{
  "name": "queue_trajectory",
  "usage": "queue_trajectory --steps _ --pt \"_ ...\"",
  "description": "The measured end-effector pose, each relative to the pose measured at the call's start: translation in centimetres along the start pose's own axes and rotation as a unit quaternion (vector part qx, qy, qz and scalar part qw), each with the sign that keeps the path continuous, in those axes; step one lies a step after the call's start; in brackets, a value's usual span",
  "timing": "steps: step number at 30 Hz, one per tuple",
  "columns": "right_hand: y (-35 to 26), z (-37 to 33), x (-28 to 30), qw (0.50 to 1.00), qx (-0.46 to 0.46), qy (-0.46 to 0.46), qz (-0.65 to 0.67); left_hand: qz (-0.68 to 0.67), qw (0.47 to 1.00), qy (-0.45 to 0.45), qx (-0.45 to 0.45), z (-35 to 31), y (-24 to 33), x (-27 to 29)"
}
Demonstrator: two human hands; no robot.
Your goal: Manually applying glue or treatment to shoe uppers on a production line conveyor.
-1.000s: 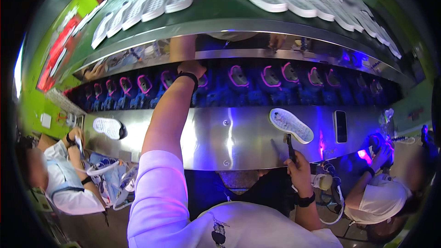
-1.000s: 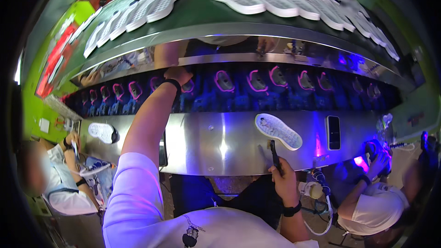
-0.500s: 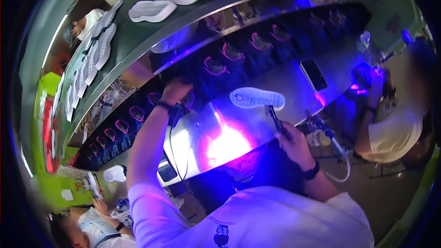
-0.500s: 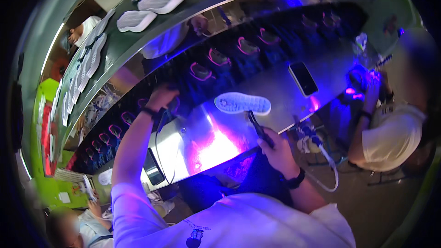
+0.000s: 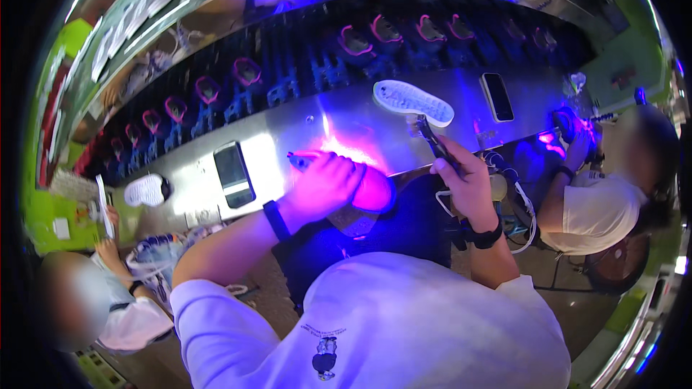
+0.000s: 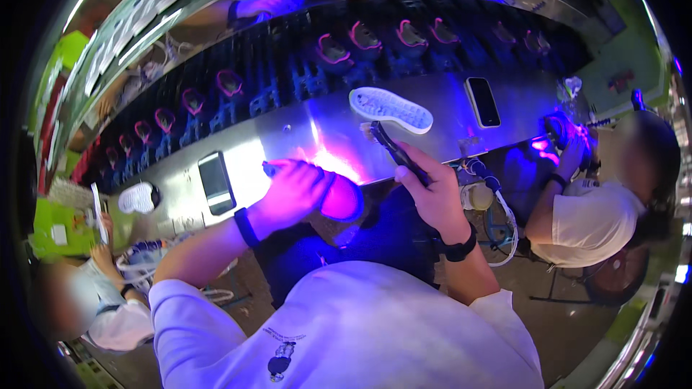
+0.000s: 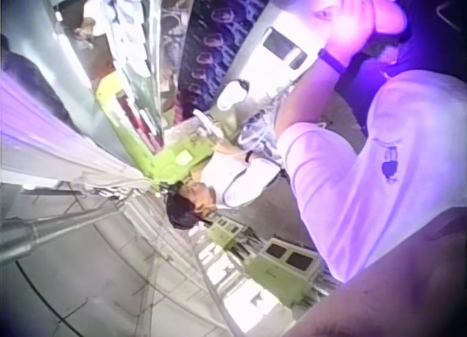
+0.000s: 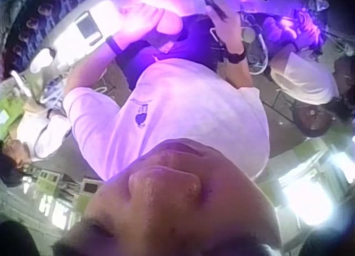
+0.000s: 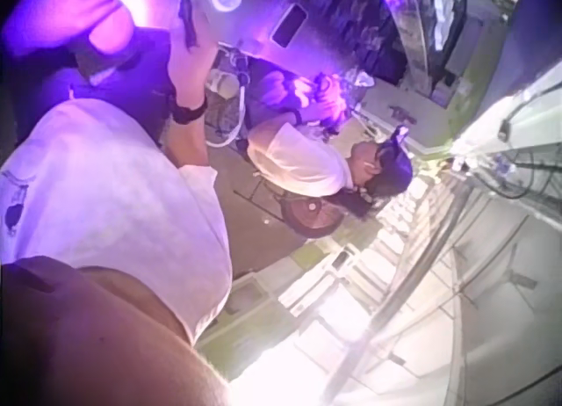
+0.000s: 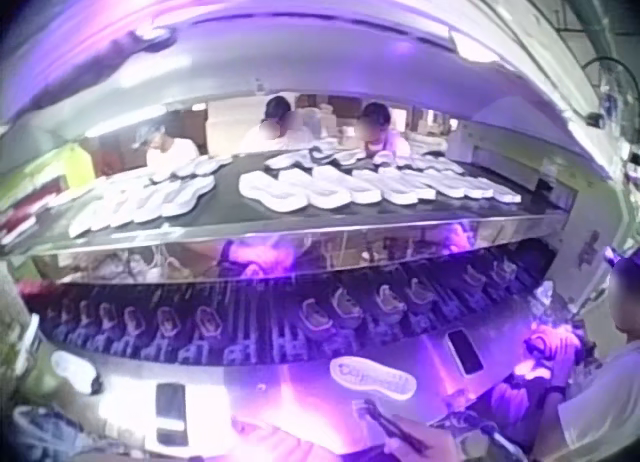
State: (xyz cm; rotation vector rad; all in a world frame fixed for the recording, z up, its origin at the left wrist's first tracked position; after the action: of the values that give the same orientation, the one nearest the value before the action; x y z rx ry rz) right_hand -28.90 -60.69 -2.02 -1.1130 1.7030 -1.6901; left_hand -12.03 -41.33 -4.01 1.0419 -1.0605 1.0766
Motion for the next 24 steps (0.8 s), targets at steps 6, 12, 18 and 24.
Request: queue_trajectory --steps 6,12,18,24 --pt "0.9 -0.7 -3.7 0.989 0.070 -0.063 -0.115 -0.111 0.938 0.225 0.239 -5.0 1.1 3.4" --pt "5.7 0.7 -8.9 0.974 0.043 -0.171 -0.142 -0.124 0.930 0.222 0.266 -8.6 6.6 0.9" --pt "8.3 1.7 -10.5 0.983 -0.001 -0.158 -0.088 -0.109 0.943 0.199 0.244 -10.0 8.0 -2.2" --pt "7.2 -1.8 -10.2 0.972 0.004 -0.213 -0.098 -0.158 0.936 0.194 0.247 -10.2 8.1 -1.9"
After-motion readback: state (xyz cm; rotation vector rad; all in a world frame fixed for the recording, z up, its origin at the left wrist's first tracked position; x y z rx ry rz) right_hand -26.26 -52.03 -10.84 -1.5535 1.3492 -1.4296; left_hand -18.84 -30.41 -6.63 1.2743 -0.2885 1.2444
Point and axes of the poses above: each hand's wrist, its own z-axis towards the middle knuckle, its own x-axis out of the back of the hand, y = z × x, the point moved 5 cm from there along z, towards the middle knuckle, and after that the axes turned 5 degrees about -z, right-handed, at the moved point
